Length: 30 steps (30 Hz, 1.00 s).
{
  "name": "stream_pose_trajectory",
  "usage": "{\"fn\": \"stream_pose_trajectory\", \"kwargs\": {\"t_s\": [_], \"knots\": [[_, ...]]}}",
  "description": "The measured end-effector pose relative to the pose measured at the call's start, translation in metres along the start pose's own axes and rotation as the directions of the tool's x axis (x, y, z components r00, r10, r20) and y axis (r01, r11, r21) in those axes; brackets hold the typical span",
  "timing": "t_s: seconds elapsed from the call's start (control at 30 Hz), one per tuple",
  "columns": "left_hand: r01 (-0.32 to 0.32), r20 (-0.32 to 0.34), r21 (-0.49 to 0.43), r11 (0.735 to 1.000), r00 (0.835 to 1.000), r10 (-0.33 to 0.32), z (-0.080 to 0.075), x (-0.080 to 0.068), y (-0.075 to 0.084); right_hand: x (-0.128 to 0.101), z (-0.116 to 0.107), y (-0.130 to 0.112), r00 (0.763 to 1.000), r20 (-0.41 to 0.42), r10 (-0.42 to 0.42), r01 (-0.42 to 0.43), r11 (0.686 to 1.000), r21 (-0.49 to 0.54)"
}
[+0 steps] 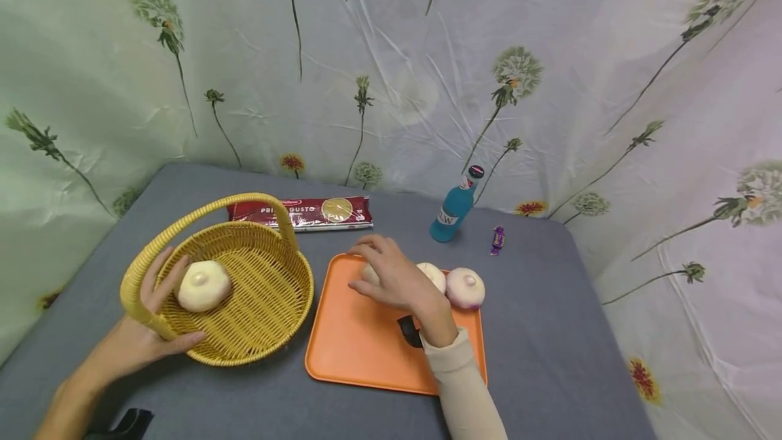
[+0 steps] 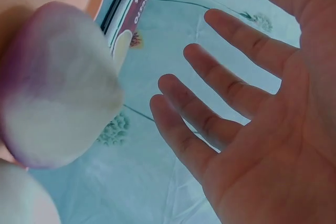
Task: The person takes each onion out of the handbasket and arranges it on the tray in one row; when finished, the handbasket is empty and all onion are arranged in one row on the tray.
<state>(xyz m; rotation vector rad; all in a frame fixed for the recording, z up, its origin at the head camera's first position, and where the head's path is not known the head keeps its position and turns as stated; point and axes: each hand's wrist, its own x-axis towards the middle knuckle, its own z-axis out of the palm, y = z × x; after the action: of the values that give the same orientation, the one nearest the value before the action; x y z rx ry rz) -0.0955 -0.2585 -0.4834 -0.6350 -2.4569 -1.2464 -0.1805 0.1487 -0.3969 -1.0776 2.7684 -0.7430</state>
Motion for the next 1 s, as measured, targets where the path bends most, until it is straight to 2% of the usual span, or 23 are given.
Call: {"fn": "stream_pose_trajectory", "kwargs": {"t_s": [0.2,0.63,0.87,1.0], "knots": [[-0.017,0.007,0.009,1.0,1.0,0.017,0.0,0.004,0.001,0.004,-0.002,-0.01,0.999,0.042,-0.024,0.025,1.0,-0.014],[0.006,0.003,-0.01,1.0,1.0,-0.006,0.0,0.002,0.002,0.021,0.002,-0.027,0.983,0.132,-0.125,0.131,0.991,-0.041],[0.061,0.024,-0.008,0.998,0.998,-0.06,0.001,-0.001,0.0,0.025,0.003,-0.033,0.978,0.148,-0.145,0.153,0.987,-0.046],[0.071,0.017,0.004,0.997,0.997,-0.072,0.001,-0.002,0.0,0.029,0.003,-0.037,0.973,0.155,-0.169,0.18,0.982,-0.059]]}}
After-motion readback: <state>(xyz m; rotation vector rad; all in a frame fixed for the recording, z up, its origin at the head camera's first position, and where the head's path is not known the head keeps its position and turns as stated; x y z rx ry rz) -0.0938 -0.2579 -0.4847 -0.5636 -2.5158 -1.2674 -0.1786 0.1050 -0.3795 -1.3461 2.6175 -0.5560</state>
